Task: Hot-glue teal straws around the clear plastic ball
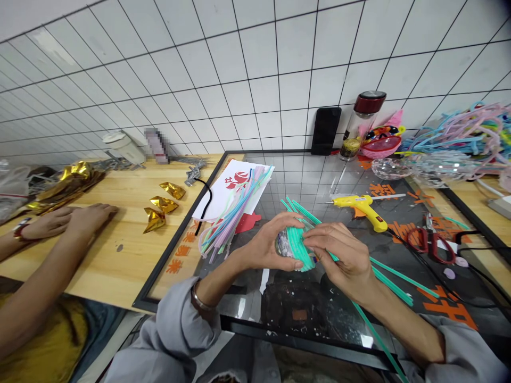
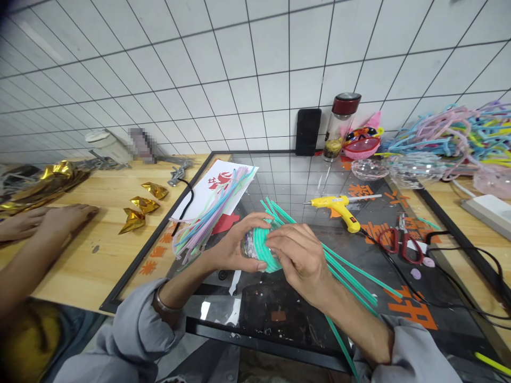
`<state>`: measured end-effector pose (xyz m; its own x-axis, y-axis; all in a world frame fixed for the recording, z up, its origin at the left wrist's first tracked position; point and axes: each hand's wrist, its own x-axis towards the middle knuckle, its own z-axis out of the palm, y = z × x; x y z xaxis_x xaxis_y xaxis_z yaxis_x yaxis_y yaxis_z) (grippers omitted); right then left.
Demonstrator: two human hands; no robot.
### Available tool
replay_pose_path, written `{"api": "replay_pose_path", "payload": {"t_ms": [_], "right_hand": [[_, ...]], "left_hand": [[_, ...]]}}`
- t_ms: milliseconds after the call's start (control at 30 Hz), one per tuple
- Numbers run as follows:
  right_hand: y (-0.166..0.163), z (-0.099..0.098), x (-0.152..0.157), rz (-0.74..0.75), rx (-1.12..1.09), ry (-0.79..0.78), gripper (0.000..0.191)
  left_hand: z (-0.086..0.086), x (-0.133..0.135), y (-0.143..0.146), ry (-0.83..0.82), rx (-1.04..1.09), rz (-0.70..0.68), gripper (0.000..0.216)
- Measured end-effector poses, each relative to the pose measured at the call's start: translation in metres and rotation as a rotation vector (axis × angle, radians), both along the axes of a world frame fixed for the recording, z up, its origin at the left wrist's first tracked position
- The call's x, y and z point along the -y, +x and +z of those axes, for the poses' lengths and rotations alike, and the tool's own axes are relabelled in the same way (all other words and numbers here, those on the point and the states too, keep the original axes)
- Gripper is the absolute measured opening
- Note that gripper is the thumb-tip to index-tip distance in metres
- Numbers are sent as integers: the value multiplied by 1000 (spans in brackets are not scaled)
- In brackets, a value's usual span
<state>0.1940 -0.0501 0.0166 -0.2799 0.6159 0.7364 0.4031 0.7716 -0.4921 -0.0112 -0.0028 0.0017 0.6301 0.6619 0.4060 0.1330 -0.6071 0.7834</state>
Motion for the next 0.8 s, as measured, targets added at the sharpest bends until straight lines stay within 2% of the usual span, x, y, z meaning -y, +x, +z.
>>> {"api": "replay_pose_path", "payload": {"t_ms": [167, 333, 500, 633, 800], "right_hand": [[-1, 1, 0, 8, 10, 8, 20], [0, 2, 3, -41, -40, -19, 33], [5, -4, 2, -164, -197, -159, 35], [9, -14, -3, -242, -368, -241, 31], [9, -24, -8, -238, -461, -352, 34]], "left_hand": [[2, 1, 1, -5, 4, -3, 65], [-1, -2, -2, -85, 49, 16, 64], [-10, -10, -5, -387, 154, 109, 66], [-14, -11, -2, -720, 409, 151, 72], [-11, -9, 1, -987, 664, 173, 67]]}}
